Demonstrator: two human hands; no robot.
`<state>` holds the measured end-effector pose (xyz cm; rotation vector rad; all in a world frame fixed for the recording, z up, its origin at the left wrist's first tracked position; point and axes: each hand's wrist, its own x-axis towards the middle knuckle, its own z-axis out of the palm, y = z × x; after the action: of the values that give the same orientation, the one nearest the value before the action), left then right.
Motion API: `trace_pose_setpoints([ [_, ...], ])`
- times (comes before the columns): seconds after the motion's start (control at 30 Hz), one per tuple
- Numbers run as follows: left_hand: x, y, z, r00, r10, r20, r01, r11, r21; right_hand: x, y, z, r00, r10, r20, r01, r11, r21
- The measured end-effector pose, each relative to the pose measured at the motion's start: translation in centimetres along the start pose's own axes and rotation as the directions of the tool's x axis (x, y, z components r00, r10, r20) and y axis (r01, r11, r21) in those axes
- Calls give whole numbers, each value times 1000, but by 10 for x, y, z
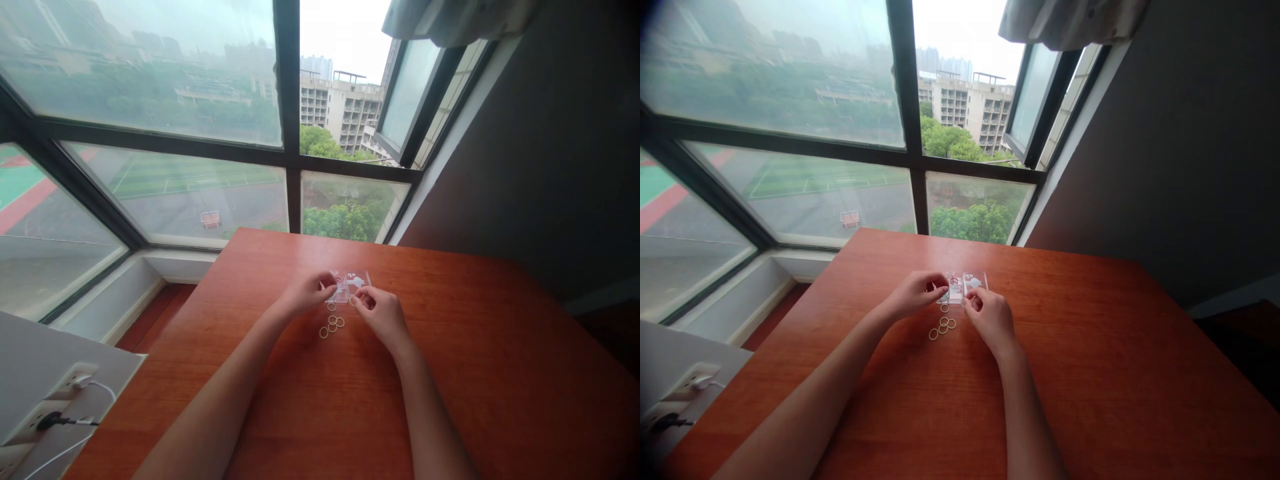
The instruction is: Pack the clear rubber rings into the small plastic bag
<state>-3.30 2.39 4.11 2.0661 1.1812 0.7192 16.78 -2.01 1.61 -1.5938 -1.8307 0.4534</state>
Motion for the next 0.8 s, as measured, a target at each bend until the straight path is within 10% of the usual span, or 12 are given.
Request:
trace_pose_setpoints([
  [0.8, 1, 8, 11, 996, 71, 45, -68, 995, -68, -2, -10, 4, 994, -99, -47, 99, 995, 2],
])
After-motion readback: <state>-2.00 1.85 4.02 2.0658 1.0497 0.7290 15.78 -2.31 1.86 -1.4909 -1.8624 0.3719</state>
